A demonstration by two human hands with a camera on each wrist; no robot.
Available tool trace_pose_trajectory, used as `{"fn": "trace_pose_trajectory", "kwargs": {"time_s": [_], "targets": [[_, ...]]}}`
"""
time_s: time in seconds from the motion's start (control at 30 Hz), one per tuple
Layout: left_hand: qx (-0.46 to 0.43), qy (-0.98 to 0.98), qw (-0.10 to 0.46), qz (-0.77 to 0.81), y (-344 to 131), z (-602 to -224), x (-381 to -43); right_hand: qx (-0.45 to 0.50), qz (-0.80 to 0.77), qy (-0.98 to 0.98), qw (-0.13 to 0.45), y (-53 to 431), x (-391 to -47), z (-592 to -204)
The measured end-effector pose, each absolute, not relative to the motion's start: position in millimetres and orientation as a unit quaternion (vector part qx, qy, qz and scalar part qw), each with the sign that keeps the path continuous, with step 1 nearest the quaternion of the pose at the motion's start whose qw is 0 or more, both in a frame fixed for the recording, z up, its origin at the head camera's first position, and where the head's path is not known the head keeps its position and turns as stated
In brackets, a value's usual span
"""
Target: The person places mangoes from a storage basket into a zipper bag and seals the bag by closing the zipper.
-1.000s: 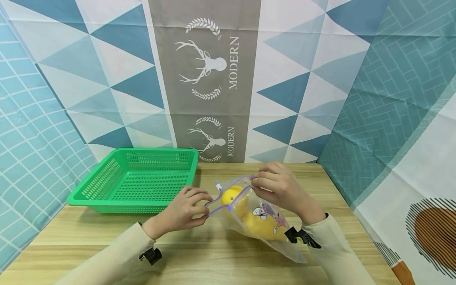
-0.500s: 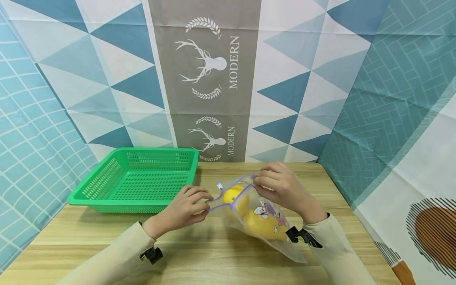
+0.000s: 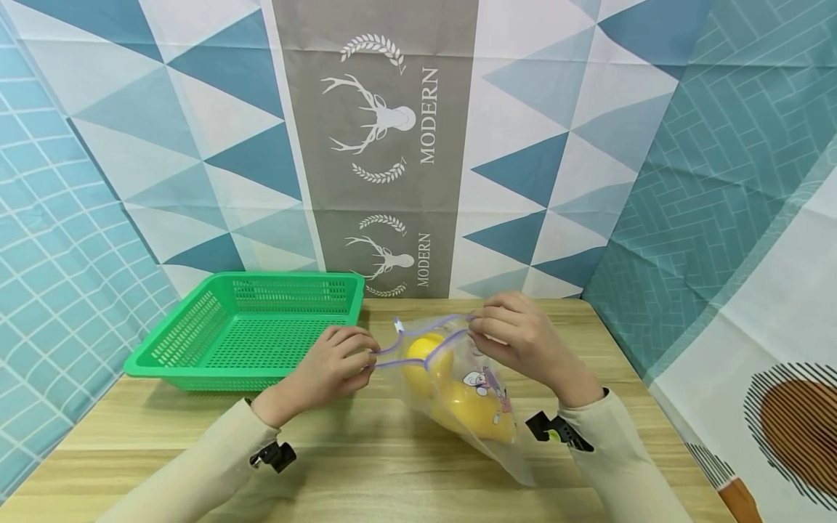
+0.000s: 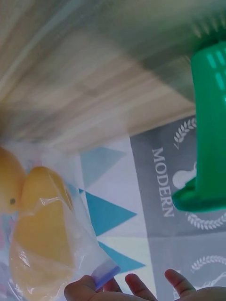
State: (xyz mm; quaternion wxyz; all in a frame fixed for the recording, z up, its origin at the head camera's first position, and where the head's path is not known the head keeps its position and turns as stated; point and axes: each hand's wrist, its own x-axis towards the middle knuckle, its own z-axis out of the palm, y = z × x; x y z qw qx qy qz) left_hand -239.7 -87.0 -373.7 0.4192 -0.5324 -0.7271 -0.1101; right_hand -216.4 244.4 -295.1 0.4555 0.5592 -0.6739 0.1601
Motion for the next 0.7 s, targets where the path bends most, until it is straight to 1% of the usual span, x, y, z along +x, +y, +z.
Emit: {"fn": "trace_pose_trajectory", "kwargs": {"time_s": [0.37,0.7], "targets": [[-0.515,-0.726,0.436,-0.132,-91,-354,-244,0.528,0.167,-0.678,0.483,248,-219,-294],[-0.497,-0.714,0.469,-0.154,-92,-336,-249,0.509,0.187,-0.691,0.478,251,-222,-296]]}}
